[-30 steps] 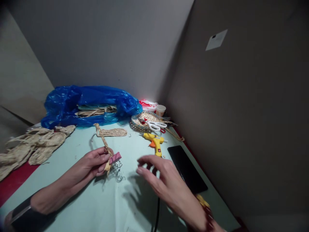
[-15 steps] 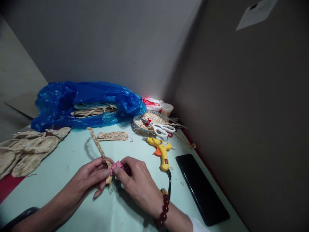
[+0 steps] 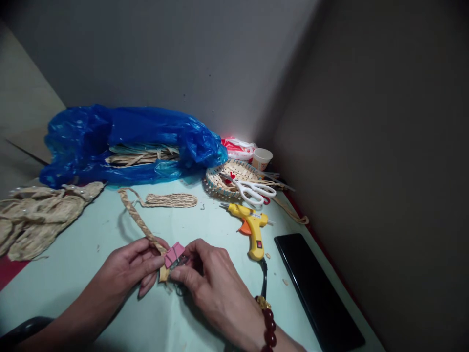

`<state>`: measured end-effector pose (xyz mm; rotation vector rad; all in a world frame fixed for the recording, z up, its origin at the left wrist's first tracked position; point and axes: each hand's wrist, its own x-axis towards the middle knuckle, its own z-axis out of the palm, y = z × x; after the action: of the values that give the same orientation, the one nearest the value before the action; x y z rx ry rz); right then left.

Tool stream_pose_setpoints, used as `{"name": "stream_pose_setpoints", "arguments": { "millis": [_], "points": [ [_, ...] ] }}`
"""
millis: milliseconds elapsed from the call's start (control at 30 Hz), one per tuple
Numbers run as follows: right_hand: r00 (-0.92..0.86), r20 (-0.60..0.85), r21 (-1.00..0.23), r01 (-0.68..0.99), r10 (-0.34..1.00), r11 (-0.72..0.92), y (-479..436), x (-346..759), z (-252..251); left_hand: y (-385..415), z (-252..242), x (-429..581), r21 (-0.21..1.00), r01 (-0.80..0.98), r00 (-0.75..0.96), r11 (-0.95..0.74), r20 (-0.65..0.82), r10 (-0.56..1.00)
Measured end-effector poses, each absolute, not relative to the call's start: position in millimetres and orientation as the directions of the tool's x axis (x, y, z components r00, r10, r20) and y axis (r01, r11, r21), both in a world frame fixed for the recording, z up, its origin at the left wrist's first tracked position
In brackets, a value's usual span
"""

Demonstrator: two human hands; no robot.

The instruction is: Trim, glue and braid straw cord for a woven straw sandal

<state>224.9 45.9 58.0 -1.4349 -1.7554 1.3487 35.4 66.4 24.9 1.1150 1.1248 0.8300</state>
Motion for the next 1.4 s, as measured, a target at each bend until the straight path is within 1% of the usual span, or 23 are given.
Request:
{"name": "stream_pose_setpoints", "arguments": {
  "millis": [200, 333, 433, 567, 700, 800, 900, 1033, 1167, 1233, 1300, 1400],
  "points": [
    [-0.319, -0.176, -0.835, 0.550, 0.931, 0.030, 41, 224, 61, 57, 23, 37, 0.967, 0.085, 0.210, 0.238, -0.251, 0.945],
    [-0.312, -0.165, -0.810, 0.585, 0.936, 0.052, 42, 221, 64, 55, 18, 32, 0.977, 0.108, 0.178, 0.186, -0.203, 0.963],
    [-0.308, -0.161, -0.797, 0.601, 0.938, 0.061, 42, 220, 66, 57, 14, 29, 0.982, 0.064, 0.183, 0.177, -0.186, 0.965],
    [-0.305, -0.194, -0.785, 0.619, 0.932, 0.039, 40, 219, 71, 60, 12, 32, 0.980, -0.036, 0.188, 0.196, -0.186, 0.964],
    [-0.284, -0.171, -0.760, 0.647, 0.944, 0.057, 39, 223, 74, 61, 14, 33, 0.940, -0.168, 0.131, 0.295, -0.276, 0.952],
    [-0.268, -0.155, -0.745, 0.664, 0.951, 0.066, 42, 232, 75, 63, 17, 31, 0.924, -0.201, 0.091, 0.326, -0.314, 0.945],
    [-0.272, -0.120, -0.735, 0.671, 0.955, 0.099, 48, 243, 77, 64, 19, 29, 0.917, -0.209, 0.127, 0.339, -0.318, 0.939],
    [-0.341, -0.104, -0.705, 0.688, 0.934, 0.172, 56, 251, 82, 63, 21, 32, 0.901, -0.217, 0.223, 0.375, -0.328, 0.918],
    [-0.436, -0.132, -0.653, 0.714, 0.890, 0.253, 60, 245, 90, 62, 26, 42, 0.853, -0.304, 0.298, 0.425, -0.339, 0.892],
    [-0.478, -0.158, -0.646, 0.712, 0.864, 0.275, 64, 241, 94, 64, 27, 48, 0.869, -0.274, 0.302, 0.413, -0.330, 0.894],
    [-0.505, -0.166, -0.653, 0.700, 0.847, 0.289, 70, 238, 96, 69, 25, 55, 0.912, -0.187, 0.301, 0.364, -0.299, 0.905],
    [-0.509, -0.160, -0.683, 0.676, 0.846, 0.278, 82, 239, 97, 78, 21, 61, 0.938, -0.121, 0.285, 0.323, -0.279, 0.917]
  ]
}}
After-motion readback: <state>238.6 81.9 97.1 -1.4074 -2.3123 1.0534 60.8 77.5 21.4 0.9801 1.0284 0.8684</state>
